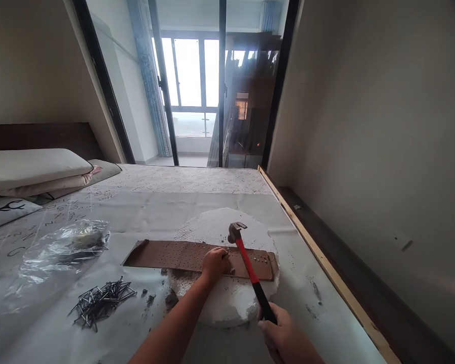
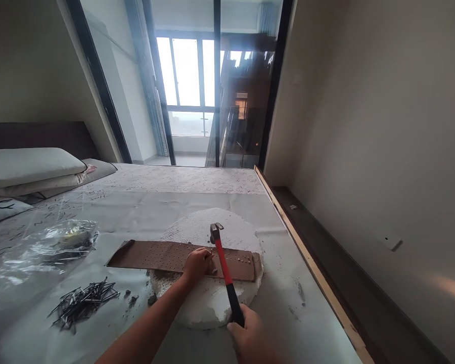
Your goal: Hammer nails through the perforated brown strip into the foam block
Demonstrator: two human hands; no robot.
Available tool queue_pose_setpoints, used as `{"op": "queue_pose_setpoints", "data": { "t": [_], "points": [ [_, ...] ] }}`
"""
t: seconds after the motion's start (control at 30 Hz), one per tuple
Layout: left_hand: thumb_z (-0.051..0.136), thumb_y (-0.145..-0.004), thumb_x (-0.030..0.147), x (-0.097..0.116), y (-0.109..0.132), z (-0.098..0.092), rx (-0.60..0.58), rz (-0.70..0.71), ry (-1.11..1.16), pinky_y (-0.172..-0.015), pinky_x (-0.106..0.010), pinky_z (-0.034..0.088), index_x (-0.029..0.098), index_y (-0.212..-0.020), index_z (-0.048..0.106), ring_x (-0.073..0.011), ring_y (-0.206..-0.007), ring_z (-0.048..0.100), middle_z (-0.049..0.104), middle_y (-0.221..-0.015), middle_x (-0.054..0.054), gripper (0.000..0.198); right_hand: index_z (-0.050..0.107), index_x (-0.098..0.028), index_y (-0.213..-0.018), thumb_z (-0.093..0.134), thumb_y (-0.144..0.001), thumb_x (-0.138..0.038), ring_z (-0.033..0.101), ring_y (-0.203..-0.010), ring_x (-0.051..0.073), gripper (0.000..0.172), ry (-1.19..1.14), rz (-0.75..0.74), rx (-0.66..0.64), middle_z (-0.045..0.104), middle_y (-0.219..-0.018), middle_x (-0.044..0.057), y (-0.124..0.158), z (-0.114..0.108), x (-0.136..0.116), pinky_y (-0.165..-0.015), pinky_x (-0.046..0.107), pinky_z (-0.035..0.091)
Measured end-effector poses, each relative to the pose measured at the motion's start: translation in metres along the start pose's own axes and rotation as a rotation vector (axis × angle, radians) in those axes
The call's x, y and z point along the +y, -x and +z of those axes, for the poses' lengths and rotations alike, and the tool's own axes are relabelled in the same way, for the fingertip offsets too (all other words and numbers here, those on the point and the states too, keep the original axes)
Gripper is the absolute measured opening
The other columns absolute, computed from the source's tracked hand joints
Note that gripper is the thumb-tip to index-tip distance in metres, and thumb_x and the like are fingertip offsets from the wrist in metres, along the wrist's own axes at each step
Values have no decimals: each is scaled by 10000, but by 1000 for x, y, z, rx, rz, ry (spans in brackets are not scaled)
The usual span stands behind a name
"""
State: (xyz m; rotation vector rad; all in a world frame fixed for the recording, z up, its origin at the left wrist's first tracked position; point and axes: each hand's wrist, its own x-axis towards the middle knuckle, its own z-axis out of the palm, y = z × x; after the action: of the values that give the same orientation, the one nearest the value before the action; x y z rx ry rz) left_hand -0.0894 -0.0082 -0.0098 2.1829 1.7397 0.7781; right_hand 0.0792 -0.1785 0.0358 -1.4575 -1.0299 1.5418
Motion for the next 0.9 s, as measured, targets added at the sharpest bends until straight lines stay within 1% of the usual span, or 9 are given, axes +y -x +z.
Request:
{"op": "queue_pose_setpoints", "data": {
  "t": [0.07,0.17,0.27,0.37,0.47,0.57,0.73,0.83,0.9],
  "points": [
    [540,-797,227,1,1,-1,-12,-15,-3,-670,-249,413,178,-674,668,-158,-750,607,679,-799,-39,184,443,-200,-664,466,-631,-240,257,-368,67,56,41,28,-26,262,-416,-107,-1,0,0,-422,203,246],
    [530,-803,230,2,2,-2,-34,-36,-12,-677,-238,407,181,-667,667,-146,-747,600,677,-808,-33,200,472,-189,-722,483,-654,-243,246,-365,62,88,77,-24,-89,266,-429,-110,1,-3,-2,-418,204,244],
    [520,-800,224,3,2,-3,-36,-29,-29,-684,-235,405,179,-678,669,-146,-759,598,675,-810,-32,198,468,-193,-714,504,-678,-266,274,-381,64,89,59,-28,-62,279,-448,-105,2,-3,-4,-424,200,257],
    [496,-794,192,4,2,-5,-51,-22,-45,-677,-242,404,177,-661,667,-149,-744,597,670,-781,-32,218,480,-189,-685,523,-659,-248,315,-406,74,78,125,2,-54,305,-452,-91,1,-1,-3,-432,202,274],
    [488,-794,188,5,3,-6,-55,-12,-38,-676,-247,403,181,-651,665,-150,-734,593,668,-773,-35,228,511,-185,-714,518,-646,-238,359,-454,92,86,171,-49,-72,342,-485,-69,2,-3,-3,-459,211,301],
    [491,-799,201,5,3,-6,-51,-5,-43,-678,-250,398,182,-652,662,-151,-739,591,667,-785,-35,226,512,-189,-723,478,-650,-225,368,-483,104,88,189,-76,-56,344,-506,-58,5,-5,-4,-479,217,312],
    [468,-803,179,4,4,-7,-58,7,-48,-635,-243,395,173,-644,656,-147,-712,586,655,-768,-41,247,492,-192,-649,497,-609,-198,373,-521,112,40,232,-76,-60,357,-534,-43,7,-3,-8,-496,225,314],
    [463,-811,194,4,4,-8,-52,36,-50,-644,-254,403,170,-638,658,-153,-707,585,653,-764,-45,262,513,-191,-674,498,-626,-204,378,-517,114,52,232,-81,-56,367,-533,-44,6,-4,-9,-509,228,322],
    [461,-810,191,4,4,-9,-48,41,-57,-657,-260,408,168,-631,658,-155,-711,587,651,-758,-45,267,532,-185,-689,498,-634,-199,400,-530,116,67,226,-80,-59,401,-543,-39,5,-6,-10,-531,228,337]
  ]
}}
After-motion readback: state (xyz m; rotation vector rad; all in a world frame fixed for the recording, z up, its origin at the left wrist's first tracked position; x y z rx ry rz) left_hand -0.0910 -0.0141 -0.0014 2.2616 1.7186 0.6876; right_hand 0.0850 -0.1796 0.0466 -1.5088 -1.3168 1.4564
